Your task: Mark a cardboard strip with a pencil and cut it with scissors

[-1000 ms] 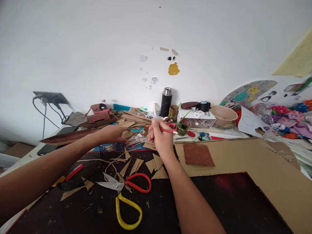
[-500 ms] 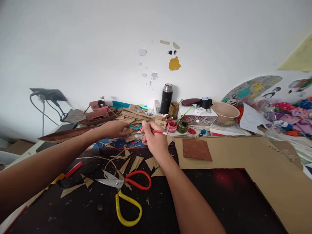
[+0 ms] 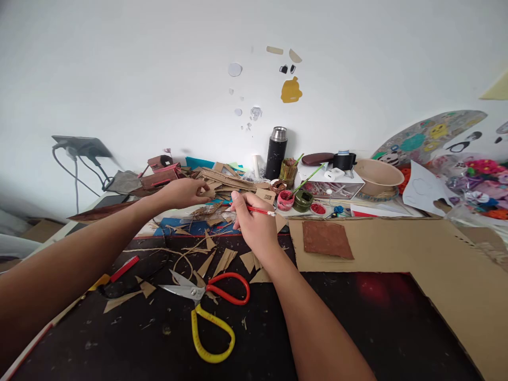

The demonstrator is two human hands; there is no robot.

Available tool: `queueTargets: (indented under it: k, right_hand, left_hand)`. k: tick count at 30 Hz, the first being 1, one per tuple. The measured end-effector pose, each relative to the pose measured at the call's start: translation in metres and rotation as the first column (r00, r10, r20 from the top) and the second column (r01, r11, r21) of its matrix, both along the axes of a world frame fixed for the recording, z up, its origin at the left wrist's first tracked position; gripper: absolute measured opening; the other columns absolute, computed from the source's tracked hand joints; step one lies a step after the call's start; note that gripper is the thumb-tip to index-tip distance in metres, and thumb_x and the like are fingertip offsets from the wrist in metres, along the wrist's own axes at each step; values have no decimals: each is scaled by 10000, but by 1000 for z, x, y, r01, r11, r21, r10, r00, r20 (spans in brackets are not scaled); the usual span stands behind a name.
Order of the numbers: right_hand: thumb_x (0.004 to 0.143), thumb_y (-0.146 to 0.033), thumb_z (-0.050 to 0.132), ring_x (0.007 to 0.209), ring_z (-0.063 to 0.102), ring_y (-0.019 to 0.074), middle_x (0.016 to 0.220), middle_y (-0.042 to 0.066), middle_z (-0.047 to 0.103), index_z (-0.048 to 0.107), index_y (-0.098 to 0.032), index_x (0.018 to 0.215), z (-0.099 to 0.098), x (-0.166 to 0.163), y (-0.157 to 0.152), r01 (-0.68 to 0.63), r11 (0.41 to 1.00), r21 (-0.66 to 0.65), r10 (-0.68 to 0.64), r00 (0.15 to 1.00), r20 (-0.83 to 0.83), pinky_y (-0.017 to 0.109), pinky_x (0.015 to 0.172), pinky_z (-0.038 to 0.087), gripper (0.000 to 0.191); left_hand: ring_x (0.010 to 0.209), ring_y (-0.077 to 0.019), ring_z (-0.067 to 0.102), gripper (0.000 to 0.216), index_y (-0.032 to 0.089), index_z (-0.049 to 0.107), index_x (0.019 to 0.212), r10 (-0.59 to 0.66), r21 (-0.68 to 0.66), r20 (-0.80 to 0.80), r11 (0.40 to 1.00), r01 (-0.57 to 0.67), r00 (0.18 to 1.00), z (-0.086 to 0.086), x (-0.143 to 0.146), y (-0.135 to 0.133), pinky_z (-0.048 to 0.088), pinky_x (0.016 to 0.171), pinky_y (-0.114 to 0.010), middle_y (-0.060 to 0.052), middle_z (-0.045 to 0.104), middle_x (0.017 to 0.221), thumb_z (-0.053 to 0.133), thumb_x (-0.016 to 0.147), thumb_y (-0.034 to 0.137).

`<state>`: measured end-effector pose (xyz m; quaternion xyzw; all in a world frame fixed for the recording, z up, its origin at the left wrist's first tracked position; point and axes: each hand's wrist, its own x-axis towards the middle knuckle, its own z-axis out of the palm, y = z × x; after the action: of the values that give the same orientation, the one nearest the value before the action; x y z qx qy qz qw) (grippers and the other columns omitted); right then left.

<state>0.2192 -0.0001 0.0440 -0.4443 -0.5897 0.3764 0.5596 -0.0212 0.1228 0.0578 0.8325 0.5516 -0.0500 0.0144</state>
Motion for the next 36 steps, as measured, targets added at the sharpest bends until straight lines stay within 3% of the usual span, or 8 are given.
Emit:
queueTargets:
  k: [7, 14, 17, 21, 24, 30, 32, 36]
  right_hand:
    - [1034, -665, 581, 455, 619, 156, 494, -28, 588, 653, -235, 760, 1, -1, -1, -9, 1000, 4, 8, 999, 50, 241, 480, 460, 515]
    - [1034, -696, 547, 418, 601, 150, 481, -29, 586, 635, -231, 746, -1, -5, -3, -33, 999, 2, 33, 994, 100, 240, 470, 448, 554]
    - [1041, -689, 541, 430, 610, 158, 488, -23, 599, 644, -232, 765, 0, -5, -4, -25, 999, 22, 23, 993, 117, 244, 486, 465, 544]
    - [1034, -688, 558, 452, 629, 162, 479, -32, 576, 635, -230, 753, 3, -2, -4, 9, 999, 41, -12, 997, 78, 243, 510, 482, 542]
    - [1032, -699, 548, 437, 614, 162, 478, -31, 577, 641, -230, 758, 1, -3, -3, -10, 999, 31, 7, 997, 79, 243, 489, 478, 550]
    - [1029, -696, 553, 440, 600, 165, 492, -20, 599, 653, -231, 759, -2, -5, -4, -1, 999, 40, -3, 994, 110, 251, 484, 469, 547]
    - [1038, -668, 569, 469, 622, 172, 504, -23, 598, 647, -234, 768, -2, -4, -5, -7, 999, 51, 3, 996, 90, 258, 513, 485, 517]
    - [1041, -669, 565, 470, 617, 183, 507, -24, 583, 634, -243, 759, -4, -5, -4, -20, 998, 55, 14, 994, 110, 274, 501, 483, 516]
  left_hand:
    - [1029, -311, 745, 605, 180, 740, 1292, 2, -10, 76, 1000, -2, 997, 7, -13, 5, 526, 831, -342, -133, 817, 1155, 576, 914, 624]
    - [1078, -324, 744, 578, 178, 764, 1249, 30, -82, 140, 996, -18, 990, 15, -4, 3, 527, 837, -340, -142, 814, 1189, 619, 895, 611]
    - [1063, -331, 751, 595, 166, 759, 1269, 33, -74, 161, 997, -21, 986, 8, 2, 0, 528, 828, -345, -154, 814, 1165, 613, 909, 617]
    - [1012, -323, 765, 735, 129, 633, 1464, 36, -70, 214, 997, -21, 976, -3, 2, -11, 533, 815, -348, -153, 814, 1098, 572, 949, 649]
    - [1011, -323, 759, 673, 146, 636, 1453, 41, -52, 239, 998, -29, 970, 8, -12, -19, 536, 822, -362, -150, 814, 1083, 548, 979, 615]
    - [987, -277, 739, 418, 239, 746, 1231, 30, 5, 247, 999, -32, 969, 52, -62, -40, 542, 839, -357, -98, 810, 1131, 570, 969, 513]
    - [950, -276, 741, 391, 247, 756, 1192, 83, -17, 203, 997, -81, 976, 53, -77, -49, 536, 809, -353, -90, 814, 1080, 578, 958, 506]
    - [965, -298, 746, 414, 240, 754, 1194, 135, -100, 51, 987, -129, 990, 36, -106, -62, 528, 783, -351, -105, 816, 1115, 614, 906, 502]
